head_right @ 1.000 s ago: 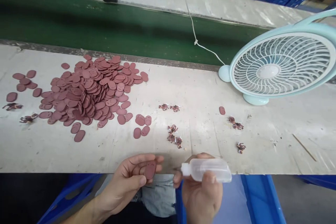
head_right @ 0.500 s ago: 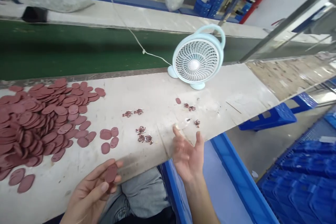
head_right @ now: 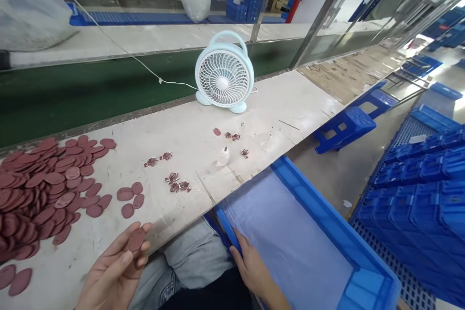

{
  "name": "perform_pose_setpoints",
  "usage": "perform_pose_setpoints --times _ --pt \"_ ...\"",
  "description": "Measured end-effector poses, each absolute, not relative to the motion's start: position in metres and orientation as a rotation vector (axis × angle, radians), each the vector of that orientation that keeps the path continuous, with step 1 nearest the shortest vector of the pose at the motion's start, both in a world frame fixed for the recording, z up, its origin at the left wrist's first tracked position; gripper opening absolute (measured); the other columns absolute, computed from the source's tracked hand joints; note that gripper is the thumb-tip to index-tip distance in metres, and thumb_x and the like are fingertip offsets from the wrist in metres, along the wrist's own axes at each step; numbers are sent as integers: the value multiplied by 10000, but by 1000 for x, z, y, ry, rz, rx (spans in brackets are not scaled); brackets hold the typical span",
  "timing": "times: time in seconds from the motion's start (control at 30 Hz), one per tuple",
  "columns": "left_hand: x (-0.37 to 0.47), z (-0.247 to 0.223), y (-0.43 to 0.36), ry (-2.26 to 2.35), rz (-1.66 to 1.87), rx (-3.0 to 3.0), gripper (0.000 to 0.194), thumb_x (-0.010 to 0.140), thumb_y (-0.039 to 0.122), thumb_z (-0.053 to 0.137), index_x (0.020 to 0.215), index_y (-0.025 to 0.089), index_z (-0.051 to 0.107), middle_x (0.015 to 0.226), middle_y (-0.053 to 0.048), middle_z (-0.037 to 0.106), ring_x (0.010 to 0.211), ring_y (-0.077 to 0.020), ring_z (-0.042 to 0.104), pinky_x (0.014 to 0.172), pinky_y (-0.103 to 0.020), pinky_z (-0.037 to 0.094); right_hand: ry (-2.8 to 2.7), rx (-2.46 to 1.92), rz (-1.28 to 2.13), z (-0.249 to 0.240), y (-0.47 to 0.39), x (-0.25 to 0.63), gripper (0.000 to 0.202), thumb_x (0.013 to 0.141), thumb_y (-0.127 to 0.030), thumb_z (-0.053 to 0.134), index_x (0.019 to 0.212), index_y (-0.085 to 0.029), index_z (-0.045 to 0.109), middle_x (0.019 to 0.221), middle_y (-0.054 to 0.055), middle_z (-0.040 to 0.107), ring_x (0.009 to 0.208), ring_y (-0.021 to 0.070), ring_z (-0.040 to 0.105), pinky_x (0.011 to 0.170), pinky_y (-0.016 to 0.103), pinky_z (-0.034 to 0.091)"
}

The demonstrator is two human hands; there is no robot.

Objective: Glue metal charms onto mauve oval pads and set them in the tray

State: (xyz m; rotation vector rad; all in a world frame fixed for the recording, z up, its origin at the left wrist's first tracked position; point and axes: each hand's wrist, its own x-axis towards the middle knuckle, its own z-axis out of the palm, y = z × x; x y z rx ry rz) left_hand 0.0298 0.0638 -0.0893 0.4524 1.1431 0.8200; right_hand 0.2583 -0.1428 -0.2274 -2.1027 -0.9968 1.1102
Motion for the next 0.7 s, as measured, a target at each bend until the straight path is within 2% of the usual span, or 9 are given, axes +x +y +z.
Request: perform_pose_setpoints --times 0.3,0.47,0.53,0.6,0.67,0.7 --pt "36 -89 51 1129 805 485 485 545 221 957 1010 231 818 1118 -107 798 736 -173 725 563 -182 594 -982 -2162 1157 -231 -182 251 606 1017 -553 400 1571 -307 378 1576 13 465 1444 262 449 1226 447 342" --pt "36 -90 51 1139 779 465 504 533 214 965 1014 234 814 1125 -100 799 725 -173 724 546 -184 586 -959 -2208 1172 -226 -191 258 595 980 -575 465 1507 -302 493 1518 49 541 1388 301 513 1185 457 399" --pt "35 -89 51 1153 767 449 502 535 205 965 1012 235 812 1130 -98 799 735 -175 732 554 -181 589 -977 -2236 1147 -212 -182 267 549 936 -595 540 1378 -280 628 1417 90 625 1279 345 597 1109 507 462" --pt "36 -87 52 1161 778 434 489 550 207 961 1013 237 808 1131 -93 800 741 -172 740 565 -177 594 -931 -2203 1081 -190 -161 278 461 896 -588 618 1189 -248 722 1219 118 715 1101 346 676 972 511 539" --pt "37 -86 53 1155 811 416 488 564 210 956 1026 231 800 1144 -95 797 753 -173 751 585 -172 601 -726 -1984 1058 -163 -128 287 369 894 -556 652 1033 -223 730 972 93 734 875 273 705 766 410 592" --pt "39 -85 54 1149 829 403 482 570 213 954 1026 226 797 1145 -99 796 761 -176 758 594 -170 603 -570 -1785 1089 -151 -107 290 350 907 -548 644 991 -216 716 863 61 708 750 215 685 644 333 580"
